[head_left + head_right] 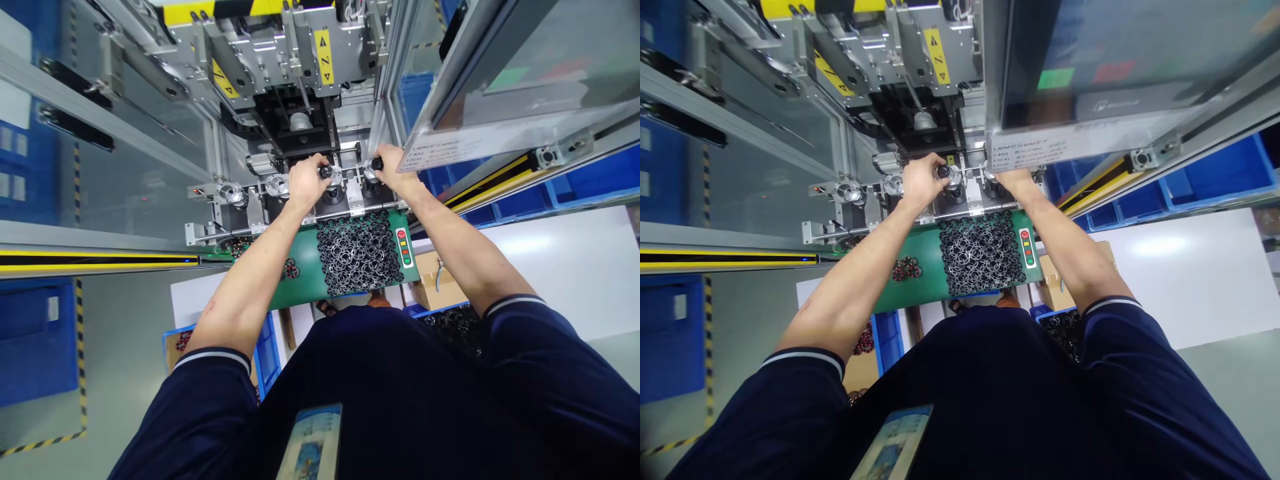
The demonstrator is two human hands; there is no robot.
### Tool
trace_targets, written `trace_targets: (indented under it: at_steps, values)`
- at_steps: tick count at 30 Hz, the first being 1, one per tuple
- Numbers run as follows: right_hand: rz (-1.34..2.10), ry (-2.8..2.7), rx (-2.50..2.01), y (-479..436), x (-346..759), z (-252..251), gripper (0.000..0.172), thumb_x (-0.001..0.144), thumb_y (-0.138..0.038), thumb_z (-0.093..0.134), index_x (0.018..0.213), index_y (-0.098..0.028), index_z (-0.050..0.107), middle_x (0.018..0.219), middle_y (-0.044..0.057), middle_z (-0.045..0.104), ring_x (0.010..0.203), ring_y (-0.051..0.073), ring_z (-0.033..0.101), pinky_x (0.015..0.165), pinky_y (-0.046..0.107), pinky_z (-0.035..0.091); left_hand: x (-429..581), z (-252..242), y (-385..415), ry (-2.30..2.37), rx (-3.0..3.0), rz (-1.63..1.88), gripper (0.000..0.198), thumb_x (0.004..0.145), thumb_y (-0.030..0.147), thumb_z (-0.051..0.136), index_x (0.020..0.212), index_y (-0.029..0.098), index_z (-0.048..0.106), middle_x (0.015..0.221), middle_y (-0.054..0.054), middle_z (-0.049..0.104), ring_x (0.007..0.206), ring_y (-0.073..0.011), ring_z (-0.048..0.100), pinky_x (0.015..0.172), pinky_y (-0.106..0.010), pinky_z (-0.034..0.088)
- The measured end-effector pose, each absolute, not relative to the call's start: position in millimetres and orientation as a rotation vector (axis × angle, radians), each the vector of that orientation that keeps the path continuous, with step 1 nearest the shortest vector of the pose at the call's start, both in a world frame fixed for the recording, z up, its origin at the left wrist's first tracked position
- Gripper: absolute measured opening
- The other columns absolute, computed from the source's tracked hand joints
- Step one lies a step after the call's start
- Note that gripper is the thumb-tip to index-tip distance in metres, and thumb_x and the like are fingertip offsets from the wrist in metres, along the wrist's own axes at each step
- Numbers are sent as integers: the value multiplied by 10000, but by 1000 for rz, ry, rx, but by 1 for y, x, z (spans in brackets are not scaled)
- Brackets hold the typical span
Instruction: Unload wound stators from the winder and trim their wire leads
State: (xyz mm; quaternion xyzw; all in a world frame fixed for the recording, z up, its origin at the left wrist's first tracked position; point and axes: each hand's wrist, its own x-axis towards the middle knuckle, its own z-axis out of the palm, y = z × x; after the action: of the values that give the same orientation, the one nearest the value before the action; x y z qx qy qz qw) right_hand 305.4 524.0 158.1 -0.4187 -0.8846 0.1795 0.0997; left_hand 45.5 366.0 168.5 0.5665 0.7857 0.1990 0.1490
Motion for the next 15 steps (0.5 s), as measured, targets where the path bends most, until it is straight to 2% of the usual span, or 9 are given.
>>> trace_targets:
  at_steps: [3,6,11,15]
  values:
    - [572,-2633,-1367,525,302,161,352,1130,-385,737,1357,-119,778,1477,235,798,1409,404,731,1280,610,586,40,165,363,2242,1677,542,465,1006,223,888,1463,243,808,1418,-114,863,1387,-394,791,1307,-542,556]
    - [570,-2630,-1458,523,299,165,380,1095,-332,789,1396,-103,757,1528,260,771,1407,407,718,1258,601,585,39,167,366,2221,1701,512,480,1014,227,872,1488,243,798,1469,-117,843,1423,-397,765,1319,-542,543]
    - [625,-2640,-1476,525,300,168,522,1097,-406,824,1490,-76,729,1530,288,781,1401,447,742,1232,665,602,39,178,378,2212,1677,404,530,940,149,900,1459,223,818,1428,-113,840,1394,-403,760,1298,-550,550]
    - [673,-2652,-1436,532,307,161,590,1106,-496,824,1502,-62,757,1533,292,790,1415,488,742,1217,756,597,35,185,384,2167,1696,305,535,926,155,917,1447,236,822,1406,-102,835,1383,-394,749,1303,-551,536]
